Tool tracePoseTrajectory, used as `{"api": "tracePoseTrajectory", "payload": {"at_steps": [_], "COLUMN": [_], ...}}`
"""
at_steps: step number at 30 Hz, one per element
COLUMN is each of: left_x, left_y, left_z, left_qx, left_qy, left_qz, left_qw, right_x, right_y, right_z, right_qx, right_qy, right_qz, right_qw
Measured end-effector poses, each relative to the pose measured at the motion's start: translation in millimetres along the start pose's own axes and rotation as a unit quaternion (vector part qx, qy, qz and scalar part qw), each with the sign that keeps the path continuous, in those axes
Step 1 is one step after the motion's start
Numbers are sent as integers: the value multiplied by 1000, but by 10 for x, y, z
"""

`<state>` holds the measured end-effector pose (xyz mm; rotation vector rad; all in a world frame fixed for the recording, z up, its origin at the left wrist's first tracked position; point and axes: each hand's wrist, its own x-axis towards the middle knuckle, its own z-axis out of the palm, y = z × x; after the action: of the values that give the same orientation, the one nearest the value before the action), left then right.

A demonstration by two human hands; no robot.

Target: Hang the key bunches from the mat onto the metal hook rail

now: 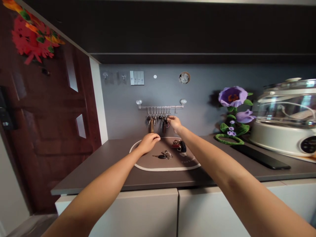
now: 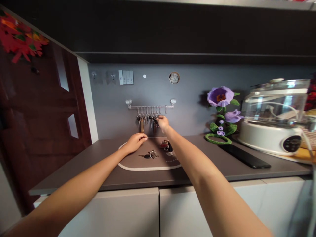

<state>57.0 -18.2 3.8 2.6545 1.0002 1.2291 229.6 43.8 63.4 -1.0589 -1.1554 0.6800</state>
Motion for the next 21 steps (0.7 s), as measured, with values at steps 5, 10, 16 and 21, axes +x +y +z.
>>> {"api": "tracePoseTrajectory", "payload": {"at_steps": [5, 10, 16, 21], "left_x": [-10, -44, -71, -92], "left_y": [-5, 17, 49, 31], "left_z": [15, 31, 6, 17], "left_qx": [-49, -124, -150, -179], "left_qy": [-28, -111, -200, -255], "left_qz": [-9, -53, -31, -53], "left_qw": [998, 985, 968, 949], "right_x": [-237, -511, -735, -806], "right_y": [25, 146, 304, 302], "right_z": [-107, -240, -387, -383], "right_qx": [-47, -128, -264, -344], "right_qy": [-14, -61, -90, -102], "right_qz": [-26, -78, -158, -217], "right_qw": [998, 987, 947, 908]}}
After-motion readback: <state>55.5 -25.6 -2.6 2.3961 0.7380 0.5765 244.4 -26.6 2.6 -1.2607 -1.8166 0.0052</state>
